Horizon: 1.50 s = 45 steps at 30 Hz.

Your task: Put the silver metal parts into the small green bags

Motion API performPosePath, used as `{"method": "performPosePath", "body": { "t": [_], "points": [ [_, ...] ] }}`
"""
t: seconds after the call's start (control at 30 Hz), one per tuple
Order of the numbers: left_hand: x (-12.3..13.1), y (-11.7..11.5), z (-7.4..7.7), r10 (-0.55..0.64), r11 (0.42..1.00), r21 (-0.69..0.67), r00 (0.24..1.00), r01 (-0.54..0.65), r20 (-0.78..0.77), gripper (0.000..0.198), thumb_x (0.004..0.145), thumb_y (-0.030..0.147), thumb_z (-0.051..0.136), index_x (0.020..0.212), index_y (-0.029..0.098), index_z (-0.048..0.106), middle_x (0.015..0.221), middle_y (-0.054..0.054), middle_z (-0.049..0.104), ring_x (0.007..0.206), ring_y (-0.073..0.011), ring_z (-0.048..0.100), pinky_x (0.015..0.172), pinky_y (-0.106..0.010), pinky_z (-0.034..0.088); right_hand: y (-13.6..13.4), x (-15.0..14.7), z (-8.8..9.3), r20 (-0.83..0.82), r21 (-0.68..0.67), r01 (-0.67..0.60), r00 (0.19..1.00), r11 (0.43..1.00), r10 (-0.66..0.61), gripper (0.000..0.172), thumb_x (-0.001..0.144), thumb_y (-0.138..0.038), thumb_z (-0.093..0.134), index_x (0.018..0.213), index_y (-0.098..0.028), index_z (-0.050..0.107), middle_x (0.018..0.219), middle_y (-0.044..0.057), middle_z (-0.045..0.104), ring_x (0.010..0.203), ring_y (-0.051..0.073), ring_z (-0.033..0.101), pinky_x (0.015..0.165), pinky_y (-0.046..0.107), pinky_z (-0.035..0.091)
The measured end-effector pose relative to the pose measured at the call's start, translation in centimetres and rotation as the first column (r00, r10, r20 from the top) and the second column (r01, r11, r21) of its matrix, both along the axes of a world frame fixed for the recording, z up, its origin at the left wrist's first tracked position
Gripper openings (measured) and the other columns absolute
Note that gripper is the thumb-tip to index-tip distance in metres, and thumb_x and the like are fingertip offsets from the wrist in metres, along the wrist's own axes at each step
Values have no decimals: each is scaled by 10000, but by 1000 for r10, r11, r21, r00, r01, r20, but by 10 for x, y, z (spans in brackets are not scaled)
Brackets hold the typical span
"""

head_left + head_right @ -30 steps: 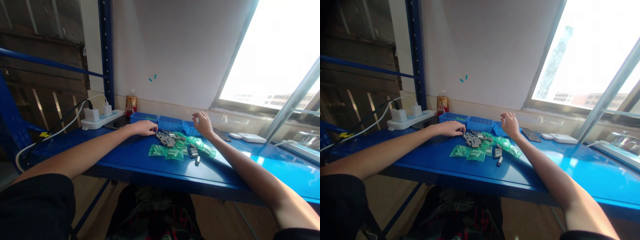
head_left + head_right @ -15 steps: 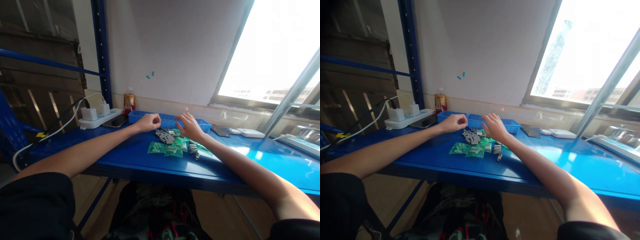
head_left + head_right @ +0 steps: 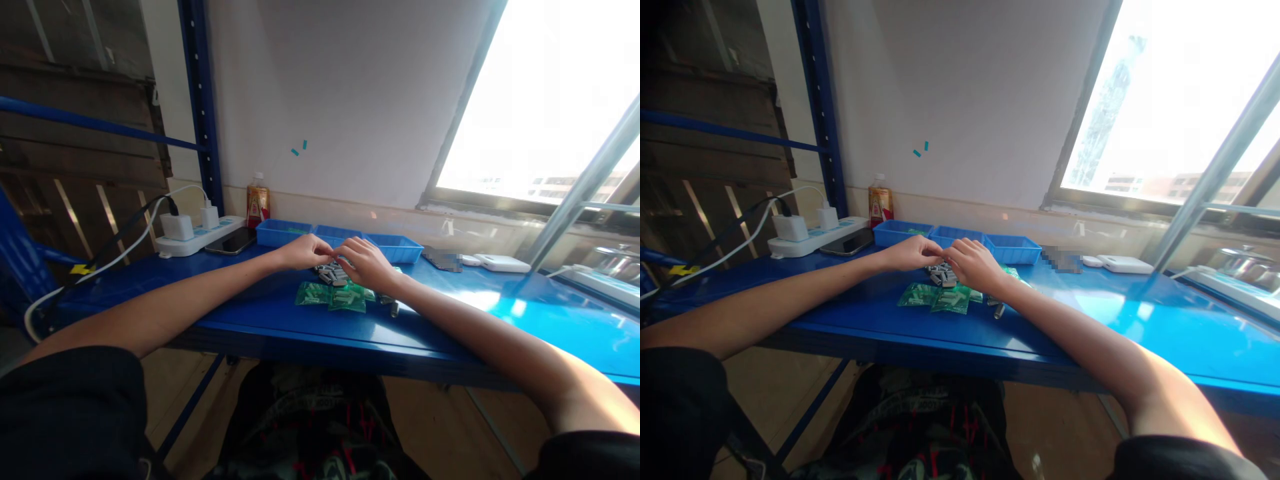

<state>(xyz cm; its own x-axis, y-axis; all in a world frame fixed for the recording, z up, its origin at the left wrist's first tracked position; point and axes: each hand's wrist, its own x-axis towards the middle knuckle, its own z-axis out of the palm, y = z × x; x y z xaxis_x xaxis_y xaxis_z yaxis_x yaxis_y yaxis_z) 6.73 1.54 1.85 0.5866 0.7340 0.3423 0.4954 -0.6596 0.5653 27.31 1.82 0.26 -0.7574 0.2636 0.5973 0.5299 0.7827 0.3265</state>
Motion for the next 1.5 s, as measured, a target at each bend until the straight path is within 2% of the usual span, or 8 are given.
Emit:
{"method": "performPosePath", "body": {
  "t": [0.3, 0.53, 0.73, 0.93, 1.0, 1.1, 1.23, 1.5],
  "points": [
    [-1, 3, -4, -41, 998, -48, 999, 41, 8, 447, 756, 515, 573, 746, 83, 692, 568, 10, 524, 536, -101, 431, 505, -214, 293, -3, -2, -2, -32, 5, 58, 998, 998, -58, 215, 929, -272, 396, 960, -155, 573, 870, 89, 597, 804, 201, 496, 718, 306, 370],
    [-6, 4, -1, -89, 990, -112, 996, 86, -23, 394, 738, 474, 603, 785, 99, 716, 645, -14, 618, 598, -120, 505, 557, -217, 349, 3, 2, 0, 40, -28, -48, 998, 998, 49, 232, 919, -167, 343, 983, -153, 565, 852, 86, 589, 793, 192, 501, 724, 293, 392],
    [-9, 5, 2, -81, 990, -124, 995, 73, -65, 423, 760, 505, 584, 791, 103, 714, 672, -27, 642, 638, -136, 537, 584, -226, 373, -1, 1, -1, 30, 3, -61, 998, 998, 61, 177, 917, -266, 435, 990, -159, 556, 868, 78, 606, 778, 188, 518, 706, 296, 384],
    [-9, 6, 3, -54, 991, -122, 998, 50, -27, 452, 797, 533, 520, 823, 112, 682, 739, -40, 670, 711, -159, 582, 662, -239, 430, 1, -2, -2, -59, 28, -55, 997, 998, 57, 168, 936, -262, 425, 939, -165, 562, 828, 71, 607, 772, 182, 531, 692, 286, 393],
    [-8, 5, 3, -18, 997, -73, 999, 16, -28, 448, 850, 504, 440, 945, 119, 650, 779, -45, 679, 745, -166, 597, 691, -248, 441, 3, -2, -3, -99, 2, -44, 994, 999, 44, 162, 940, -256, 420, 934, -170, 558, 832, 71, 610, 786, 182, 539, 704, 284, 401],
    [-6, 3, 2, 86, 989, 132, 992, -73, -97, 382, 892, 385, 365, 1087, 143, 587, 803, -42, 683, 754, -169, 608, 709, -260, 434, 6, -1, -5, -132, -23, -26, 991, 999, 22, 148, 938, -253, 428, 929, -179, 556, 844, 69, 613, 789, 181, 544, 715, 284, 406],
    [-2, -4, 0, 163, 925, 370, 970, -87, -178, 314, 818, 352, 509, 1074, 181, 573, 833, -29, 681, 739, -178, 618, 647, -247, 417, 10, 0, -8, -155, -37, 10, 988, 999, -16, 161, 939, -265, 433, 920, -177, 566, 836, 66, 613, 789, 183, 546, 699, 281, 404],
    [3, -10, -4, 268, 867, 478, 942, -145, -200, 205, 804, 317, 516, 958, 208, 596, 791, -3, 686, 698, -176, 622, 601, -243, 385, 13, -1, -11, -155, -67, -2, 988, 998, -9, 151, 933, -254, 432, 933, -185, 566, 840, 59, 621, 798, 181, 562, 711, 283, 417]
  ]
}}
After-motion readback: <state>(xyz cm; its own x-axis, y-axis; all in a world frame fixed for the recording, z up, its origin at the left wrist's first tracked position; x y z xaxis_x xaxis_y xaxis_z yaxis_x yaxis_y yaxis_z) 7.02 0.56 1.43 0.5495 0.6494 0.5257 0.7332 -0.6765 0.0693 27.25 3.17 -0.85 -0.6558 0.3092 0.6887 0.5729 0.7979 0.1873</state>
